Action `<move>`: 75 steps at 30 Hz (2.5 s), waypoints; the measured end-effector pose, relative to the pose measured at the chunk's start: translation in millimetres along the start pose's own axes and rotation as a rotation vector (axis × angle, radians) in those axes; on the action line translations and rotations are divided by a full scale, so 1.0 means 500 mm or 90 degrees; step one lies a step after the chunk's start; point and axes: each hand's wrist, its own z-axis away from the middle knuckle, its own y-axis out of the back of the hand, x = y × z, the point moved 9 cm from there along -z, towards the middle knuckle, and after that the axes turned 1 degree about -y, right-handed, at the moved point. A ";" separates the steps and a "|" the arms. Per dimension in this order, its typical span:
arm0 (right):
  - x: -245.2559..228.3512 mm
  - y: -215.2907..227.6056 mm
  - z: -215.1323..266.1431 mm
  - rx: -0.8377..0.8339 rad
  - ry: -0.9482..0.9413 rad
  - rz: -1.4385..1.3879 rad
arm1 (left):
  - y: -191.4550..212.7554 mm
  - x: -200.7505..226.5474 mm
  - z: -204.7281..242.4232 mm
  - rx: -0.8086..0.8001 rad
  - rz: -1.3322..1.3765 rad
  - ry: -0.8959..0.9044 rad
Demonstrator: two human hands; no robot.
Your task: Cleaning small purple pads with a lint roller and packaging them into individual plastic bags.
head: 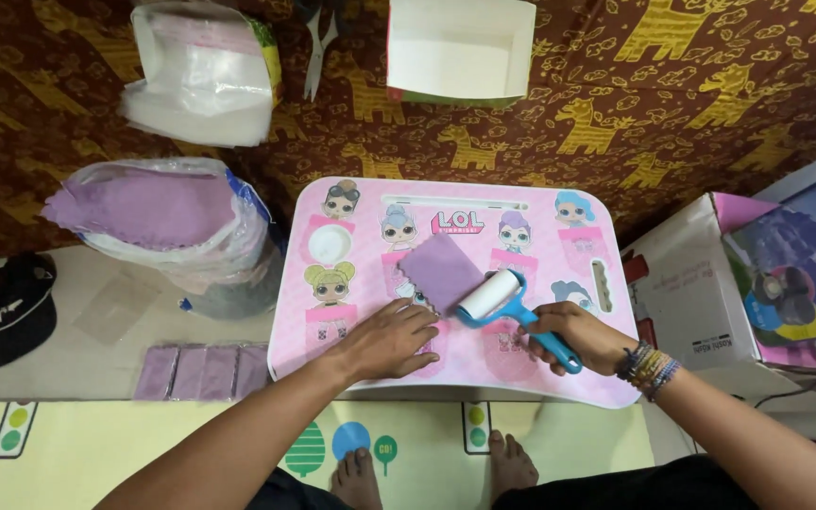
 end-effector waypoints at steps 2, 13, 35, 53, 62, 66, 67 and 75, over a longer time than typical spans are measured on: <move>-0.011 0.005 0.008 0.009 0.001 0.001 | 0.007 0.006 0.002 0.000 0.011 -0.002; -0.062 -0.016 -0.074 0.024 0.043 -0.006 | 0.004 0.029 -0.005 -0.135 0.086 0.029; -0.154 -0.087 -0.126 0.013 0.075 0.010 | -0.013 0.022 -0.007 -0.068 0.056 0.000; -0.077 -0.005 -0.012 0.034 0.017 0.061 | -0.029 0.022 0.005 -0.023 0.076 -0.035; -0.101 -0.080 -0.097 0.003 0.020 0.058 | -0.047 0.008 0.003 0.012 0.093 -0.045; -0.126 -0.109 -0.137 0.007 0.036 0.061 | -0.029 0.011 0.001 0.008 0.108 -0.039; -0.134 -0.119 -0.139 0.007 0.035 0.061 | -0.027 0.011 0.000 0.008 0.110 -0.038; -0.171 -0.148 -0.130 0.001 0.065 0.053 | -0.045 0.004 0.005 0.005 0.103 -0.034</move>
